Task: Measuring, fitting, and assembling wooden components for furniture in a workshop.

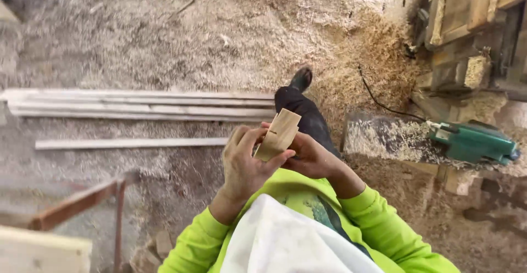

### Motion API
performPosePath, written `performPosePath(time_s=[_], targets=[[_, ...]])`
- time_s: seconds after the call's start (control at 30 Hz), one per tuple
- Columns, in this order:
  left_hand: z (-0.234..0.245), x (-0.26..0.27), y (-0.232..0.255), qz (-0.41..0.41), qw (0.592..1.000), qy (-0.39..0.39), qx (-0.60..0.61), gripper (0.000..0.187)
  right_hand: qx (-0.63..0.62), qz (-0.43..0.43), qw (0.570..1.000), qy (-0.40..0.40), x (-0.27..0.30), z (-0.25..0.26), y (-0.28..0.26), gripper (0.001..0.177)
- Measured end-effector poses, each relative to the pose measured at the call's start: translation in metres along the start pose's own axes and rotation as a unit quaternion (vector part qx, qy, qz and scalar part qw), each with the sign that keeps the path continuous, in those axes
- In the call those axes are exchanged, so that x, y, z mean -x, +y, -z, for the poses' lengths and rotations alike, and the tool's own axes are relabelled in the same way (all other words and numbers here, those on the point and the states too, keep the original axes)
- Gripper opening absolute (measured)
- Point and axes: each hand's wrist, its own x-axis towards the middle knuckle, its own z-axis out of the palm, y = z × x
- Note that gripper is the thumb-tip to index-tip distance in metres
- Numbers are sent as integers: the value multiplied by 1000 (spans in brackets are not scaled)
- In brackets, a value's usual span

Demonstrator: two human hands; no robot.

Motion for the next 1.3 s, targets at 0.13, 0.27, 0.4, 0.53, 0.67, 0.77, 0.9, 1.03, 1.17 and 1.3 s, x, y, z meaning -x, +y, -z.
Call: performPosePath(time_s=[0.13, 0.27, 0.4, 0.53, 0.67, 0.77, 0.9, 1.03, 1.17, 1.3], targets=[[-50, -76, -31, 33, 999, -15, -10, 59, -147, -4, 988, 39, -34, 88, 23, 68], [-118, -192, -36, -43, 999, -17, 1, 56, -74, 45, 995, 46, -71, 209, -5, 58], [-196, -337, -40, -111, 993, -43, 7, 53, 52, 102, 984, 139, -117, 333, -65, 66], [-243, -418, -2, -70, 990, -114, 41, 44, 243, 117, 925, 267, -119, 410, -128, 69], [-296, -505, 21, -236, 959, -106, 118, 43, 397, 165, 795, 428, -117, 472, -162, 70], [-335, -546, 38, -311, 920, -173, 164, 43, 416, 128, 724, 536, -105, 499, -184, 69], [-410, -602, 50, -325, 863, -264, 283, 53, 401, 33, 664, 630, -84, 549, -179, 67], [-491, -660, 26, -266, 838, -359, 315, 47, 340, -41, 631, 696, -56, 599, -172, 73], [-581, -738, 10, -152, 878, -412, 190, 40, 276, -138, 547, 778, -49, 655, -141, 63], [-663, -817, 42, -170, 837, -496, 159, 39, 203, -202, 425, 859, -36, 725, -143, 54]])
